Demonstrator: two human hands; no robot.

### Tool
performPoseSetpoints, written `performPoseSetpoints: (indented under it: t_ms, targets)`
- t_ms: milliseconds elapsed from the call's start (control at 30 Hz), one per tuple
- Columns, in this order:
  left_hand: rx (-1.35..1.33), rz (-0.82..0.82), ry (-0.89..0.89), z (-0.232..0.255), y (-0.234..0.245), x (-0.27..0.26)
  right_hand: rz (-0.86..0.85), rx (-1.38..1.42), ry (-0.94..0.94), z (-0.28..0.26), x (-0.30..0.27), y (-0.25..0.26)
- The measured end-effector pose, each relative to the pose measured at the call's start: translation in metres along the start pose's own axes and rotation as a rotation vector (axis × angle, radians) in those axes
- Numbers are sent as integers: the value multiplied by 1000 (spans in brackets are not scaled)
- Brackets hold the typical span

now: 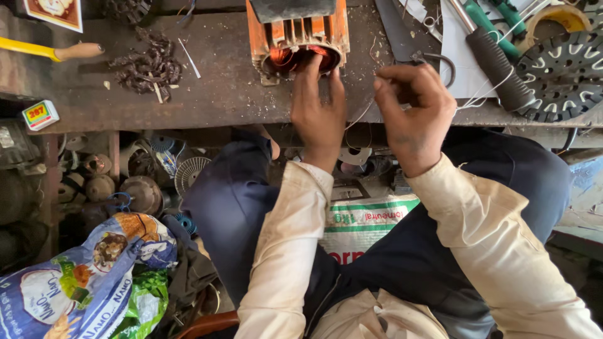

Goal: The person is repairing a motor stator by hand, using a thin metal wire to secure the copper windings. They repeatedly insert the wire into the stator slots, twist it to tighten the coils, and use a hammer to tap the windings into place.

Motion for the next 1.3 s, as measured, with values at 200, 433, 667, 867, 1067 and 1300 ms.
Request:
performPoseSetpoints:
  t_ms: [200,433,667,867,1067,1300]
  targets:
    - [188,-147,-287,-11,21,19,-81,6,95,7,1,-17]
    - [350,-267,-519,-12,36,31,-88,-75,159,7,5,-33]
    - [463,-262,-588,-18,30,22,-64,-128,133,7,5,-45]
    - [345,-218,-552,-15,32,27,26,-57,198,1,5,-58]
    - [213,-212,-495,-17,34,28,180,-125,197,-5,-1,-74]
    - [185,-199,-451,-20,37,27,193,-294,408,-5,5,-77]
Point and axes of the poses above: each hand's wrist, its own x-axis towards the middle knuckle, its own y-axis out of the back of the hand, z = x × y, the point moved 2 cm from there along x, towards the middle knuckle, and after that the axes turned 7 degrees about -x, right-handed, at the moved point
